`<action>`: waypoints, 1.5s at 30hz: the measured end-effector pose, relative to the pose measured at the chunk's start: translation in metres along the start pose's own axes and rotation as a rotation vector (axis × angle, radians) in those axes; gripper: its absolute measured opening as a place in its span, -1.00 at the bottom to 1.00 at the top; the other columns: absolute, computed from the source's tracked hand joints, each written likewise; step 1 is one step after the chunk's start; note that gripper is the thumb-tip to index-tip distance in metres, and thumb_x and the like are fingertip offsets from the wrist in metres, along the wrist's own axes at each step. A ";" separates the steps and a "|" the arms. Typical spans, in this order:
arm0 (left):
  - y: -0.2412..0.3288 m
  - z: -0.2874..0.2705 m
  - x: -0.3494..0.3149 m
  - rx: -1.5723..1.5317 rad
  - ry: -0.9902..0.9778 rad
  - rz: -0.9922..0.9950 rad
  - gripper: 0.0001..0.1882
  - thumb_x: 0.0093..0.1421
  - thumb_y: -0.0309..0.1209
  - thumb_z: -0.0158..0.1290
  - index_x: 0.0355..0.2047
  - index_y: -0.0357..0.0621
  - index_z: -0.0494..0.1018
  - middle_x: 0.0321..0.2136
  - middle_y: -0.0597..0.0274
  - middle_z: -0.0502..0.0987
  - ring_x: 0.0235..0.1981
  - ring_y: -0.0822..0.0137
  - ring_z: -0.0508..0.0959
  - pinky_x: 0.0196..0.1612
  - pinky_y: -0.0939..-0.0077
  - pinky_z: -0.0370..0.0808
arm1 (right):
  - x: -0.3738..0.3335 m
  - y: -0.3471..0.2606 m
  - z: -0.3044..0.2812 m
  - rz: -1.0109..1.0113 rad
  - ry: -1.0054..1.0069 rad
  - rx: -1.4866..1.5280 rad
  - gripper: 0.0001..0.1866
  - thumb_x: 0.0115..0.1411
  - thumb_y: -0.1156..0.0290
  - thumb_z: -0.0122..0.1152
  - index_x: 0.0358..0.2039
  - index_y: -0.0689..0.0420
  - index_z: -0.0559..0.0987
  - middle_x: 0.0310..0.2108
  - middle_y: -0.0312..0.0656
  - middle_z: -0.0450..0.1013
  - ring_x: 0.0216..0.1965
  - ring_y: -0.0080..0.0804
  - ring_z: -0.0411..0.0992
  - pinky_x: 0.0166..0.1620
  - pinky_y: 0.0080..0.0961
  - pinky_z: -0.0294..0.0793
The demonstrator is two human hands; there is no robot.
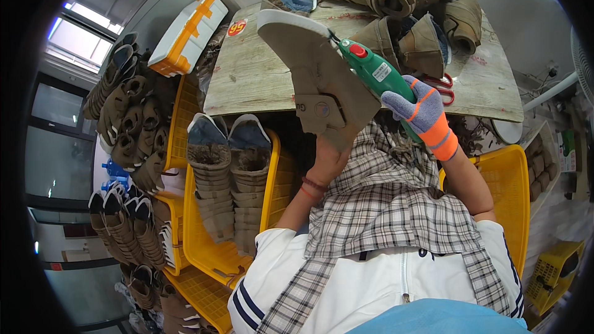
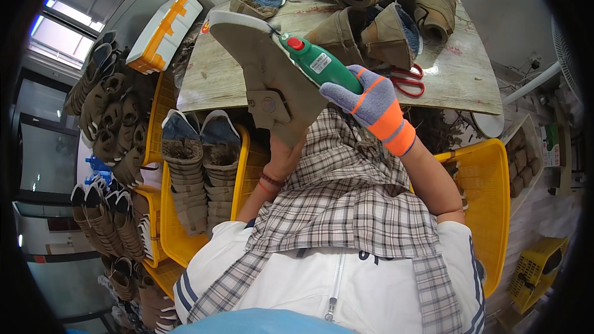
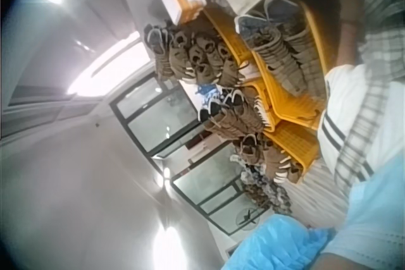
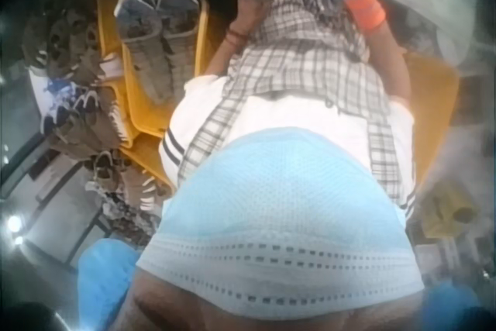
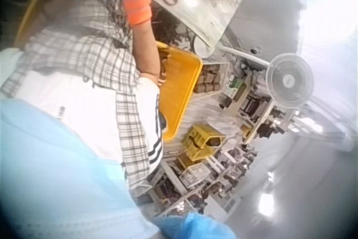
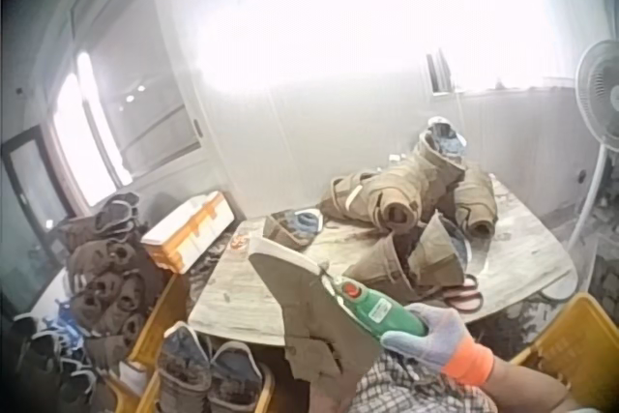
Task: The person trims the edges of a shoe using a handheld electric cutter, then switches to scissors to trim the interior lining. The person handles multiple shoes, placing trimmed pieces on the table.
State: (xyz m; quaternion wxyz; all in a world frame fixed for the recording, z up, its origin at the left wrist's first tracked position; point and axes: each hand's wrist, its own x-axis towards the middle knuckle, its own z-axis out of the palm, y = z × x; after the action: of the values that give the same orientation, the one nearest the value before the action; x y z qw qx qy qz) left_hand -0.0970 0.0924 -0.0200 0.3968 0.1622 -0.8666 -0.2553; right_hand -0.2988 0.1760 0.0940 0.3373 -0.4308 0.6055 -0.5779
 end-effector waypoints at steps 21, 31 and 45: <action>-0.048 -0.015 0.016 -0.117 0.097 -0.121 -0.60 0.07 -0.55 0.12 -0.08 -0.40 0.32 -0.14 -0.07 0.42 -0.10 0.04 0.42 -0.01 0.28 0.33 | 0.008 0.010 -0.026 0.187 -0.151 0.027 -0.58 0.12 0.04 0.18 -0.38 0.21 0.49 -0.67 -0.35 0.34 -0.71 -0.64 0.30 -0.61 -0.67 0.30; -0.016 0.007 0.029 0.007 -0.027 0.112 -0.72 0.02 -0.63 0.12 -0.21 -0.34 0.47 -0.17 -0.06 0.43 -0.16 0.00 0.45 -0.10 0.26 0.38 | 0.012 0.004 -0.049 0.228 -0.129 0.242 -0.45 0.17 -0.09 0.00 -0.36 0.25 0.51 -0.74 -0.29 0.30 -0.75 -0.54 0.29 -0.62 -0.62 0.32; -0.054 -0.048 0.026 0.111 -0.052 0.059 -0.71 0.13 -0.59 0.06 -0.10 -0.31 0.41 -0.17 0.12 0.51 -0.14 0.30 0.50 -0.07 0.50 0.38 | 0.000 0.026 -0.079 0.294 -0.003 0.170 -0.57 0.12 0.00 0.17 -0.42 0.17 0.43 -0.71 -0.31 0.31 -0.72 -0.57 0.31 -0.62 -0.64 0.30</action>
State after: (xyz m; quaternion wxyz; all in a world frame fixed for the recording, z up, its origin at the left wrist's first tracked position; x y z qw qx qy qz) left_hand -0.0720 0.0209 -0.0081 0.3719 0.1518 -0.8938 -0.1994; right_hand -0.3740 0.2079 0.0765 0.4545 -0.3084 0.6104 -0.5708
